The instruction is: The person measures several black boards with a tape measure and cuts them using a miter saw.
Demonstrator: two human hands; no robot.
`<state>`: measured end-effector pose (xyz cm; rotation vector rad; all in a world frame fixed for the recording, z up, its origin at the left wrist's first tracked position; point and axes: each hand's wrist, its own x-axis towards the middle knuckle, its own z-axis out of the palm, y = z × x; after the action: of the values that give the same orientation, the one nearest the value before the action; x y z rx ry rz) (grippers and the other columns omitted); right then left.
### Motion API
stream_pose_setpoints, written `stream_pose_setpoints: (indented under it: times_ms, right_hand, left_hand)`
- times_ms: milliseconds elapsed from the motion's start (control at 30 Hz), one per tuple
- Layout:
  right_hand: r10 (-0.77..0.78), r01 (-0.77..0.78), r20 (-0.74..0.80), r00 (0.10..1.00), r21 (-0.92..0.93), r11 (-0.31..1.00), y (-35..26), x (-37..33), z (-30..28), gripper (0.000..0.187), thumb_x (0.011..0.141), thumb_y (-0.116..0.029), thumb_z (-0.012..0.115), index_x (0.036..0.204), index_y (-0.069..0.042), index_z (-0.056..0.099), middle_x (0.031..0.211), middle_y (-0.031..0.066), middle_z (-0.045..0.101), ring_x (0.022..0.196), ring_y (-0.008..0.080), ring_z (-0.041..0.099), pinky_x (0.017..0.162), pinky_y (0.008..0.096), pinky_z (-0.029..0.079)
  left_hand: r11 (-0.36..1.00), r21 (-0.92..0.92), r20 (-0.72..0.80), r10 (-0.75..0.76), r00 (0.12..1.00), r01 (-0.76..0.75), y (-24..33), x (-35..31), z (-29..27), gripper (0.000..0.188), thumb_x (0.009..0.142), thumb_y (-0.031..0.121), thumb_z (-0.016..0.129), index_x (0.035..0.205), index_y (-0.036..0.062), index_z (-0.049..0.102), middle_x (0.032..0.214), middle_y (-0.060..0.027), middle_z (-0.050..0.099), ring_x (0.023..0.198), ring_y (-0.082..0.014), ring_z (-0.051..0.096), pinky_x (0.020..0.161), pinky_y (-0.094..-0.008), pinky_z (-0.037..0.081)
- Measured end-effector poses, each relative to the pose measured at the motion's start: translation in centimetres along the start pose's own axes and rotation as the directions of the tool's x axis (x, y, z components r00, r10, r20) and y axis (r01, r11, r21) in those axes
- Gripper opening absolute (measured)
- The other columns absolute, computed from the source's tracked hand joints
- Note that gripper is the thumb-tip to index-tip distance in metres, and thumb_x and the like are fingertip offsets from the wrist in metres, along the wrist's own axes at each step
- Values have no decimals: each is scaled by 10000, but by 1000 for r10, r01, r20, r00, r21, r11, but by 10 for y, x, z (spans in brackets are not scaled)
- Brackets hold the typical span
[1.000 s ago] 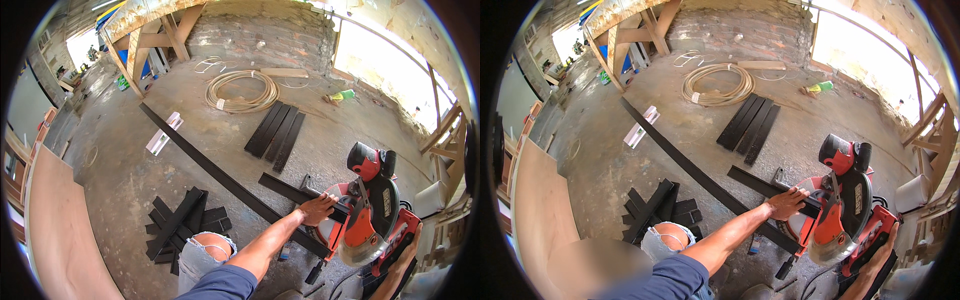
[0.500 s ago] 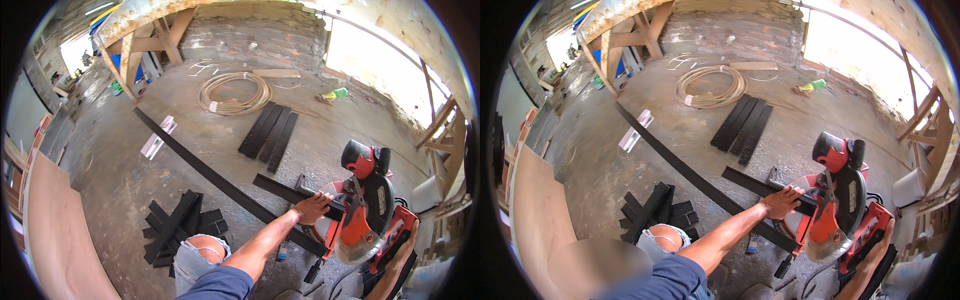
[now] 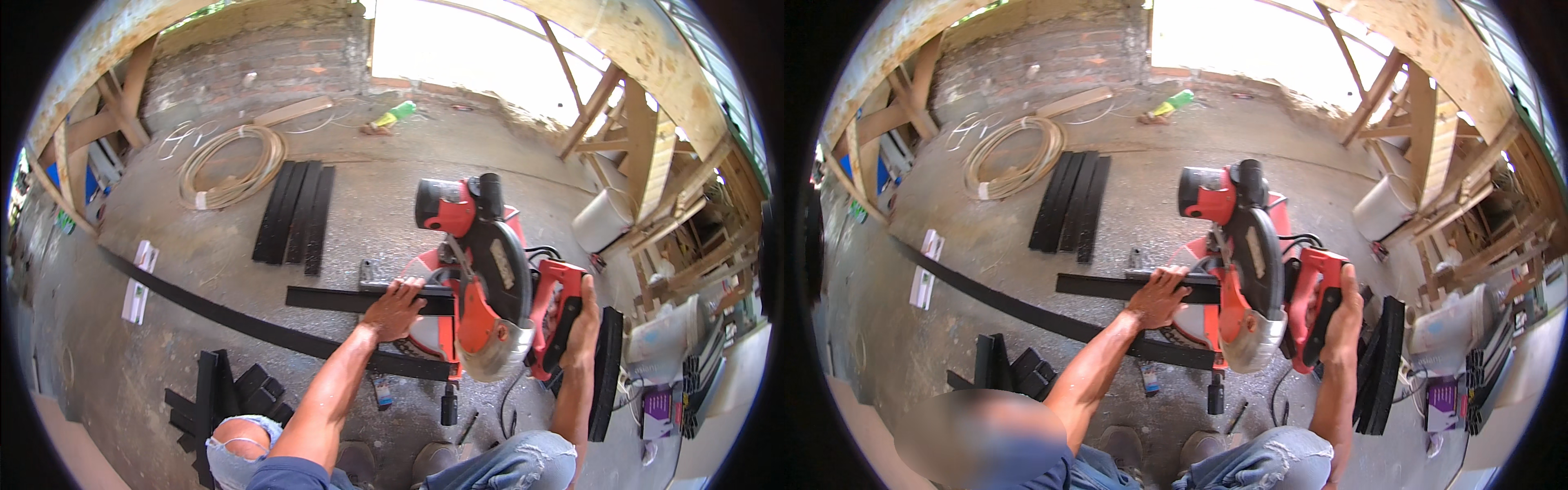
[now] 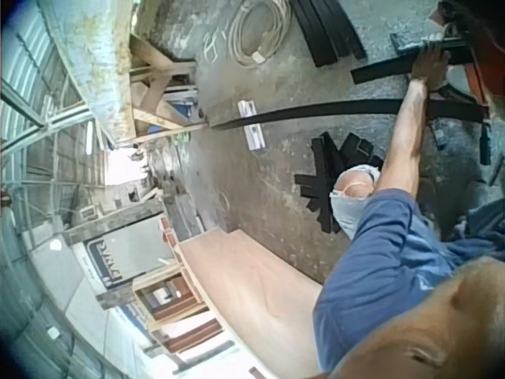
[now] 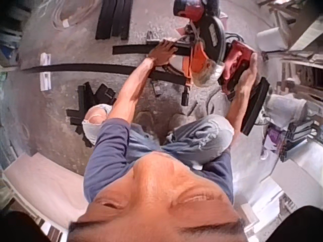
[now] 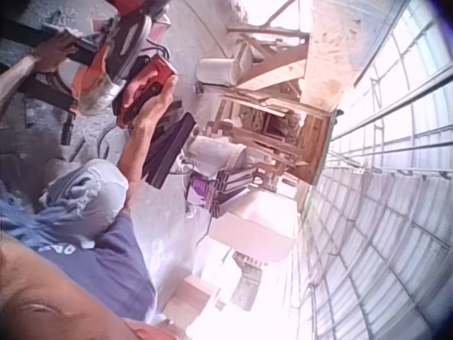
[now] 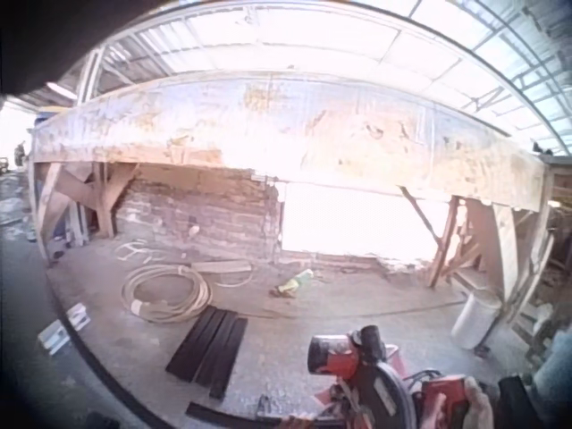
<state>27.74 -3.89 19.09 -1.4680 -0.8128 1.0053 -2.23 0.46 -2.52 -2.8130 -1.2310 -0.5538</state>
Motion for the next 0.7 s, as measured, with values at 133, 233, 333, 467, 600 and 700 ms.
stream_pose_setpoints:
  times_ms: [133, 233, 333, 467, 600, 700]
  right_hand:
    - [-30, 30, 3, 1000, -25, 999, -5, -6, -2, 629, 956, -655, 483, 829, -59, 643, 610, 28, 587, 465, 125, 535, 430, 273, 409]
    - [-33, 33, 34, 999, -4, 999, -1, -5, -6, 639, 960, -650, 480, 835, -45, 643, 612, 40, 589, 460, 132, 535, 431, 278, 418]
    - [-41, 41, 64, 997, -3, 999, -1, -6, -5, 664, 961, -659, 465, 840, -30, 641, 615, 53, 590, 458, 138, 536, 434, 280, 428]
    - [-65, 68, 76, 995, -34, 997, -3, -8, -3, 685, 961, -673, 446, 839, -27, 638, 617, 59, 588, 464, 138, 540, 439, 279, 431]
    - [-62, 65, 91, 994, -25, 998, -2, -8, -4, 698, 961, -677, 440, 840, -19, 637, 615, 62, 586, 469, 138, 542, 448, 279, 438]
    - [-68, 70, 88, 994, -18, 997, -1, -8, -6, 697, 962, -676, 443, 841, -16, 633, 620, 60, 584, 480, 137, 546, 455, 279, 440]
  left_hand:
    - [999, -50, -12, 6, 1000, -6, 3, 4, -3, 419, 877, 291, 661, 1219, 53, 619, 1438, -203, 403, 1335, -361, 392, 1092, -494, 288]
    - [998, -61, -4, -9, 1000, 9, 5, 5, -9, 408, 872, 284, 669, 1206, 54, 625, 1421, -197, 403, 1336, -362, 385, 1091, -491, 283]
    - [997, -74, -27, -3, 1000, 1, 4, 3, -7, 397, 869, 288, 676, 1187, 53, 637, 1406, -189, 405, 1337, -362, 377, 1088, -488, 282]
    - [997, -81, -40, -7, 999, 4, 4, 4, -9, 386, 863, 286, 686, 1165, 48, 649, 1407, -186, 407, 1345, -358, 368, 1097, -481, 276]
    - [996, -91, -36, -8, 999, 5, 3, 4, -8, 380, 861, 287, 689, 1156, 50, 654, 1414, -183, 401, 1355, -360, 356, 1105, -486, 267]
    - [995, -98, -30, -8, 1000, 5, 4, 5, -7, 380, 865, 292, 687, 1155, 49, 655, 1416, -181, 396, 1358, -361, 353, 1105, -494, 265]
